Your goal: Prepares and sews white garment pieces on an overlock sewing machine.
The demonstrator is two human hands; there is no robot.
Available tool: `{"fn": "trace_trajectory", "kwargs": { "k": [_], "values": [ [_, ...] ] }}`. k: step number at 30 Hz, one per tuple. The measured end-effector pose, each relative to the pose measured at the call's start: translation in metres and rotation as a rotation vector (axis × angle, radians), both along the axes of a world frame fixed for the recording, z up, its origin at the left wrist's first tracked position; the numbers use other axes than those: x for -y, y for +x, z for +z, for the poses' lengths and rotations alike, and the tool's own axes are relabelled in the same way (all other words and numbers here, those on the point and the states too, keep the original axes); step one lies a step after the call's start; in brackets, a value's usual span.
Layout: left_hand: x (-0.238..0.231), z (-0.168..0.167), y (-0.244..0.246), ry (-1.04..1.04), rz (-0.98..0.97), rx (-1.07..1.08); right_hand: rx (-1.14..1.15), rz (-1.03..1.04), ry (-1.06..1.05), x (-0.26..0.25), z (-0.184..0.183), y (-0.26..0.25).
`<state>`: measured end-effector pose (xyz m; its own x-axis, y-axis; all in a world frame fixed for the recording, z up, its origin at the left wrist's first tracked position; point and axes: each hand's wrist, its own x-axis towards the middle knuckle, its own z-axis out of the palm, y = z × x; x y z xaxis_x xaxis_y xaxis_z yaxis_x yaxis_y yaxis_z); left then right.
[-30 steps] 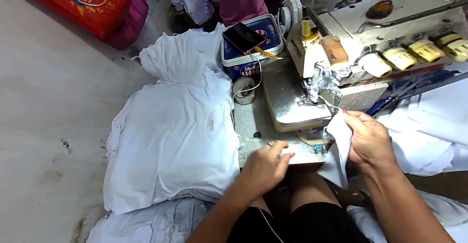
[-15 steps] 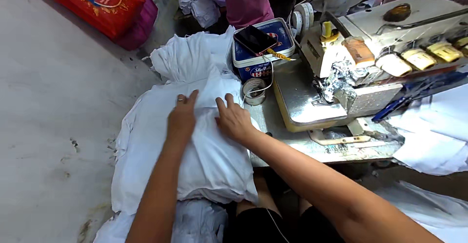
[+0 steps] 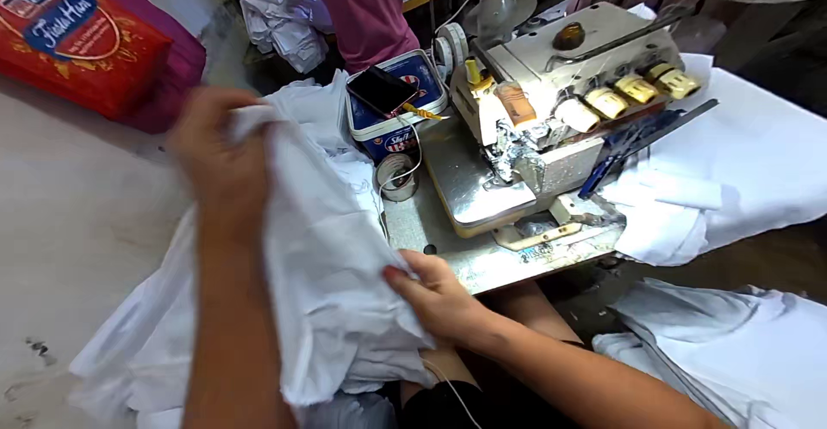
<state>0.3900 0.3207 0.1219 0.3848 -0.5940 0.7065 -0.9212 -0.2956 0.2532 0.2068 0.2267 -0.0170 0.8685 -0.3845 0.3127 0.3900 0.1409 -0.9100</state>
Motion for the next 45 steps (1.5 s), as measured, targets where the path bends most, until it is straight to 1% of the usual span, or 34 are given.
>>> {"fn": "trace_trajectory", "kwargs": {
  "k": [2, 4, 5, 7, 9, 10, 11, 14, 17, 20, 22, 24, 25, 26, 27, 30, 32, 33, 35, 36, 39, 41, 43, 45],
  "values": [
    [0.065, -0.021, -0.003, 0.229, -0.093, -0.071, -0.080, -0.166, 0.127, 0.024, -0.020, -0.026],
    [0.120, -0.049, -0.006, 0.512, -0.136, -0.199, -0.188, -0.339, 0.179, 0.048, -0.036, -0.052],
    [0.141, -0.063, -0.009, 0.628, -0.137, -0.250, -0.242, -0.398, 0.191, 0.058, -0.044, -0.063],
    [0.168, -0.078, -0.022, 0.767, -0.077, -0.359, -0.311, -0.462, 0.173, 0.072, -0.056, -0.079],
    [0.181, -0.077, -0.037, 0.805, 0.005, -0.480, -0.315, -0.516, 0.124, 0.078, -0.062, -0.085],
    [0.185, -0.074, -0.043, 0.797, 0.039, -0.506, -0.298, -0.547, 0.105, 0.079, -0.063, -0.085],
    [0.189, -0.075, -0.047, 0.788, 0.075, -0.497, -0.280, -0.576, 0.086, 0.081, -0.063, -0.084],
    [0.203, -0.094, -0.048, 0.718, 0.171, -0.394, -0.244, -0.643, 0.077, 0.089, -0.062, -0.078],
    [0.212, -0.104, -0.045, 0.686, 0.205, -0.377, -0.234, -0.660, 0.054, 0.097, -0.071, -0.073],
    [0.206, -0.102, -0.049, 0.660, 0.206, -0.384, -0.266, -0.612, -0.005, 0.105, -0.083, -0.073],
    [0.188, -0.100, -0.063, 0.580, 0.192, -0.339, -0.313, -0.592, -0.109, 0.110, -0.085, -0.083],
    [0.154, -0.105, -0.093, 0.355, 0.105, -0.253, -0.358, -0.563, -0.138, 0.112, -0.082, -0.096],
    [0.133, -0.111, -0.114, 0.242, 0.028, -0.264, -0.358, -0.541, -0.108, 0.111, -0.079, -0.102],
    [0.115, -0.120, -0.135, 0.158, -0.051, -0.350, -0.339, -0.524, -0.073, 0.108, -0.076, -0.107],
    [0.098, -0.131, -0.155, 0.125, -0.135, -0.509, -0.306, -0.510, -0.052, 0.104, -0.072, -0.112],
    [0.066, -0.159, -0.196, 0.148, -0.371, -1.016, -0.190, -0.449, -0.067, 0.090, -0.062, -0.120],
    [0.060, -0.169, -0.207, 0.062, -0.420, -1.203, -0.129, -0.412, -0.112, 0.080, -0.057, -0.121],
    [0.058, -0.172, -0.211, -0.023, -0.415, -1.239, -0.108, -0.396, -0.134, 0.076, -0.055, -0.121],
    [0.055, -0.175, -0.213, -0.156, -0.406, -1.198, -0.065, -0.378, -0.162, 0.070, -0.055, -0.121],
    [0.052, -0.175, -0.212, -0.185, -0.409, -1.150, -0.058, -0.364, -0.174, 0.068, -0.055, -0.122],
    [0.041, -0.171, -0.207, -0.192, -0.395, -1.005, -0.070, -0.316, -0.244, 0.064, -0.058, -0.125],
    [0.034, -0.169, -0.206, -0.217, -0.422, -0.979, -0.012, -0.342, -0.319, 0.060, -0.057, -0.125],
    [0.026, -0.166, -0.205, -0.265, -0.541, -1.059, 0.080, -0.350, -0.395, 0.058, -0.054, -0.125],
    [0.018, -0.168, -0.200, -0.308, -0.753, -1.234, 0.164, -0.309, -0.413, 0.055, -0.048, -0.127]
  ]
}}
